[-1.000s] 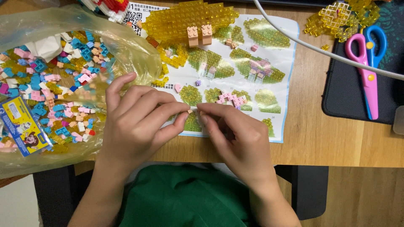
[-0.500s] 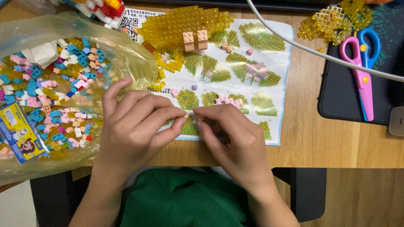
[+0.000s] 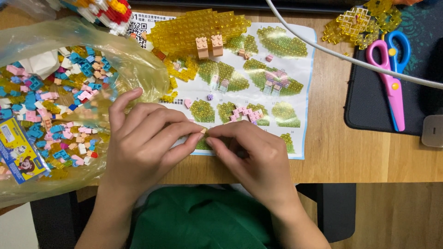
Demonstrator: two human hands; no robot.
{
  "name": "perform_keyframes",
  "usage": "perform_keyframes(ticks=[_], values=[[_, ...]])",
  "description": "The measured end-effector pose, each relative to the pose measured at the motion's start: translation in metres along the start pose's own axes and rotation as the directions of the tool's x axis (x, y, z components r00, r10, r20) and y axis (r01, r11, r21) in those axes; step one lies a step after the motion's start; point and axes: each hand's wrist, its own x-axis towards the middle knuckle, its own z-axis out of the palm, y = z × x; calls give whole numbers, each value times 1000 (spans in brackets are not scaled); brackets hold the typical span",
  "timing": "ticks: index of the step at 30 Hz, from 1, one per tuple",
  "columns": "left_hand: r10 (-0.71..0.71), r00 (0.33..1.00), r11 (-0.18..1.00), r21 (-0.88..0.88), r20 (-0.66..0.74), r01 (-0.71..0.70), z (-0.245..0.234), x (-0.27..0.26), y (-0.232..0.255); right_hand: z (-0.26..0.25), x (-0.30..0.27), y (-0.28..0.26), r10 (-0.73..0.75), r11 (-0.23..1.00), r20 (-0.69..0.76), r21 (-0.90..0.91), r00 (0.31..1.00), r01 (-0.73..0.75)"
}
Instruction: The person assembles a small toy figure using multicolored plastic blocks. They search for specific blocks in a large bag and snap them together by hand according to an instruction sheet.
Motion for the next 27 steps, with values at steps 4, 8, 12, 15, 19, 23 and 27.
perform_keyframes(ticks=[4,8,12,15,19,23,27], values=[[-10,1000,1000,4,-9,10,0,1,1,-1,1,0,-32,999,3,13,999,32],[-16,1000,1000,5,-9,16,0,2,2,-1,2,0,-58,998,-1,17,998,58],[-7,1000,1000,10,-11,7,1,-1,-1,-1,1,-1,-30,999,-8,-12,1000,30],[-13,1000,999,46,-6,13,-1,1,1,2,-2,0,31,999,-25,-15,999,-31],[35,999,980,198,-27,-29,3,-2,0,2,-2,-2,23,1000,-28,-15,999,-23],[79,997,943,327,-24,-67,2,0,0,4,-2,-4,39,996,-83,-71,996,-45],[88,995,898,430,40,-97,-2,6,5,5,-3,-3,49,996,-86,-64,995,-55]])
